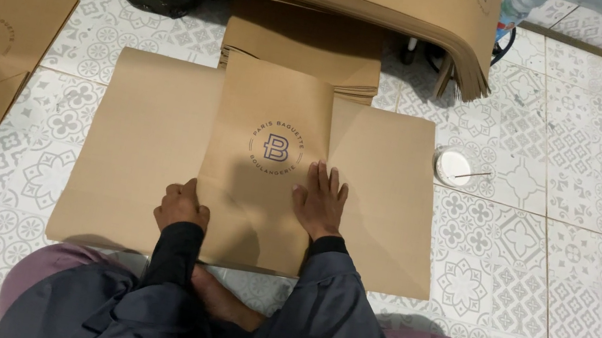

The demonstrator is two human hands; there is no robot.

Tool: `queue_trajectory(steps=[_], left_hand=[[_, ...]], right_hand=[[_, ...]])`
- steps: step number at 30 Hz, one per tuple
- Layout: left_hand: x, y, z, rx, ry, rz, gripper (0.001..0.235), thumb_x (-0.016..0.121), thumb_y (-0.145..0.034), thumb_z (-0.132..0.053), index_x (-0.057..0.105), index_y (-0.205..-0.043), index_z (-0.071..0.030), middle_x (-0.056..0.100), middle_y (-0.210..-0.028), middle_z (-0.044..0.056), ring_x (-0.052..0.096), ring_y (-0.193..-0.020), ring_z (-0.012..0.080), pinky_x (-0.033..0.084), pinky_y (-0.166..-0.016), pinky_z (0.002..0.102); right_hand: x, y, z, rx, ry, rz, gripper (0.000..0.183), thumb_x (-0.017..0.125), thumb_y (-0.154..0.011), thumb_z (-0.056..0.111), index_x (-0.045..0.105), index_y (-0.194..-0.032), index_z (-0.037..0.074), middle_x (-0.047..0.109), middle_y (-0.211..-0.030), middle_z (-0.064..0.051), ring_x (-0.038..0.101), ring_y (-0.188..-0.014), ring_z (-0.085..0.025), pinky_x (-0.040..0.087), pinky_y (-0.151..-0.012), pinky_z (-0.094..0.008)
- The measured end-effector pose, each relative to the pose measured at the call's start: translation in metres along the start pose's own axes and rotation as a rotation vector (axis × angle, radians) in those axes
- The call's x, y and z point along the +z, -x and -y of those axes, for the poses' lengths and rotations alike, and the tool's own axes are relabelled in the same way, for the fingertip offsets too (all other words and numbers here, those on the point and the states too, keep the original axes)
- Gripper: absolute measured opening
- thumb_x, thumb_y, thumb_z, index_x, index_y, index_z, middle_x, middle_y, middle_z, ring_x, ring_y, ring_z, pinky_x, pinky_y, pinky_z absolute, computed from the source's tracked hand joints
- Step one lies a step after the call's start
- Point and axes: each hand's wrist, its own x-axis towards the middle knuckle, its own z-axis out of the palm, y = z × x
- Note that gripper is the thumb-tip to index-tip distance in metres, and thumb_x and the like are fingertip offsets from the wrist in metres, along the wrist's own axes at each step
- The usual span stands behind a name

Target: The person sits on the floor and assembles brown paper bags. They fold the bag flat, apply glue to the center seam using a small stick, and press the sides together to seal it. The person repeats this process for multiple bags.

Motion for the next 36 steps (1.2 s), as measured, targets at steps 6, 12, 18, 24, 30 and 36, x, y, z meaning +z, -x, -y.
queue_trajectory(steps=[6, 12, 18, 24, 30, 36], left_hand=[[-0.011, -0.01, -0.043, 0.123, -0.049, -0.023, 0.077, 0.063, -0.085, -0.026, 0.037, -0.158, -0.022, 0.031, -0.16, 0.016, 0.036, -0.144, 0.0421, 0.031, -0.115, 0.061], [-0.019, -0.074, -0.122, 0.287, -0.372, 0.13, 0.087, 0.058, -0.092, -0.049, 0.011, -0.164, -0.035, -0.008, -0.173, 0.009, 0.003, -0.158, 0.0346, 0.015, -0.122, 0.061], [-0.026, -0.11, -0.149, 0.41, -0.259, 0.012, 0.082, 0.052, -0.099, -0.055, 0.007, -0.164, -0.032, -0.008, -0.172, 0.01, -0.002, -0.157, 0.039, 0.011, -0.124, 0.063], [0.01, -0.149, -0.141, 0.339, -0.318, 0.128, 0.096, 0.055, -0.091, -0.07, 0.002, -0.164, -0.036, -0.015, -0.171, 0.009, -0.009, -0.156, 0.0393, 0.004, -0.124, 0.063], [0.019, -0.164, -0.143, 0.33, -0.347, 0.212, 0.1, 0.051, -0.088, -0.079, 0.004, -0.164, -0.034, -0.014, -0.171, 0.012, -0.006, -0.156, 0.0413, 0.007, -0.123, 0.064], [-0.01, -0.157, -0.156, 0.308, -0.436, 0.292, 0.094, 0.048, -0.09, -0.078, 0.007, -0.162, -0.033, -0.009, -0.17, 0.014, 0.0, -0.156, 0.0408, 0.014, -0.122, 0.059]], right_hand=[[-0.001, -0.006, 0.004, 0.024, 0.003, 0.003, 0.072, 0.027, -0.103, 0.056, 0.02, -0.164, 0.017, 0.017, -0.172, -0.006, 0.01, -0.156, -0.032, 0.01, -0.122, -0.057], [-0.004, 0.002, 0.006, -0.012, -0.026, -0.062, 0.067, 0.036, -0.103, 0.049, 0.03, -0.16, 0.014, 0.024, -0.169, -0.009, 0.017, -0.155, -0.037, 0.018, -0.121, -0.06], [0.006, -0.007, -0.005, -0.068, -0.074, -0.12, 0.07, 0.045, -0.099, 0.052, 0.037, -0.156, 0.012, 0.032, -0.164, -0.012, 0.022, -0.152, -0.04, 0.021, -0.119, -0.063], [0.022, -0.045, -0.038, -0.131, -0.254, -0.348, 0.048, 0.068, -0.087, 0.046, 0.067, -0.128, 0.022, 0.06, -0.136, -0.005, 0.052, -0.131, -0.033, 0.045, -0.103, -0.053], [-0.013, -0.105, -0.036, -0.104, -0.495, -0.457, 0.061, 0.067, -0.09, 0.026, 0.053, -0.149, 0.016, 0.053, -0.127, -0.023, 0.058, -0.121, -0.048, 0.052, -0.099, -0.049], [-0.03, -0.134, -0.017, -0.15, -0.115, -0.391, 0.063, 0.048, -0.099, 0.033, 0.04, -0.16, 0.015, 0.044, -0.155, -0.018, 0.054, -0.123, -0.041, 0.05, -0.094, -0.051]])
